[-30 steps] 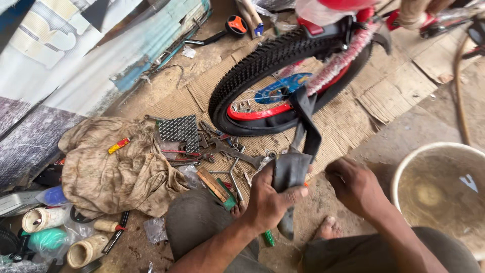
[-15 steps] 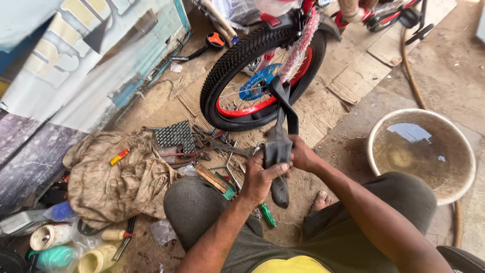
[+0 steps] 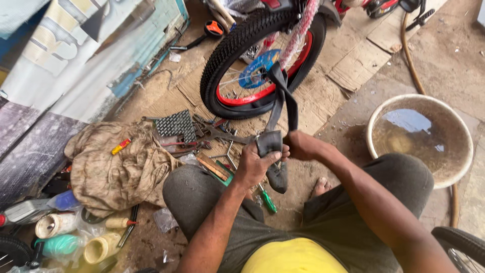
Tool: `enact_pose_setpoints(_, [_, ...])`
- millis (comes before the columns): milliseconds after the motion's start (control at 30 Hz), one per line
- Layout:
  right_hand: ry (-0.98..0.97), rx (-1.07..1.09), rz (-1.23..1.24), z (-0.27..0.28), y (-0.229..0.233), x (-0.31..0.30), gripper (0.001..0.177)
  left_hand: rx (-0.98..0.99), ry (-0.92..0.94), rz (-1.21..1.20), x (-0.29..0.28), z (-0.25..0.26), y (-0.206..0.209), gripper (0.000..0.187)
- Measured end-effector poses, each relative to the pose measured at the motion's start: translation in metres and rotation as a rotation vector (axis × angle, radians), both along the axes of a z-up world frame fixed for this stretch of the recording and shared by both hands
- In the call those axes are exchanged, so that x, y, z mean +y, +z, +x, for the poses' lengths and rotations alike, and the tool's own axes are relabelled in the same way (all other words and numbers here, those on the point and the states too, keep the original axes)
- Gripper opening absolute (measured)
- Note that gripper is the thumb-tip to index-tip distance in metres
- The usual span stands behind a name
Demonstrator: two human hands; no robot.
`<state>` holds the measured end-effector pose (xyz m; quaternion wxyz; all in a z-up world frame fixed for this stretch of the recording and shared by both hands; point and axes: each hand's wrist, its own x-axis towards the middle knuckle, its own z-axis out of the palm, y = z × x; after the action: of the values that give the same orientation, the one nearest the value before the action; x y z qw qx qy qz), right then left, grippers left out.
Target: The person applies glue to a bicycle inner tube, then cuts a blue patch with scissors and applies it to the tube. The person works while sitting on the ground in a cluttered workshop.
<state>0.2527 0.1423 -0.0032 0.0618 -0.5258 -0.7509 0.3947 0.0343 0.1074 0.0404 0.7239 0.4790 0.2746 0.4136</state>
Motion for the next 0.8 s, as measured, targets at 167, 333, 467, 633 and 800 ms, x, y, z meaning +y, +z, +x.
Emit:
enact_pose_setpoints(167, [-0.268, 0.144, 0.169, 0.010, 0.046, -0.027, 0.022, 0.032, 0.071, 0.003, 0.003, -0.001, 0.006, 0.025])
enact_pose_setpoints(333, [-0.658, 0.759, -0.013, 0.020, 0.050, -0.047, 0.037, 0.073, 0.042, 0.052, -0.001, -0.003, 0.018, 0.024])
enact_pose_setpoints(467, [-0.726, 0.919, -0.027, 0.014, 0.036, -0.060, 0.020, 0.069, 0.013, 0.072, -0.004, -0.007, 0.012, 0.025])
enact_pose_setpoints(633, [-0.804, 1.152, -0.042, 0.013, 0.053, -0.055, 0.036, 0.039, 0.032, -0.052, -0.007, 0.002, 0.011, 0.030])
enact_pose_setpoints(800, [-0.842, 0.801, -0.239, 0.022, 0.027, -0.046, 0.035, 0.084, -0.002, -0.129, -0.016, 0.013, 0.013, 0.032])
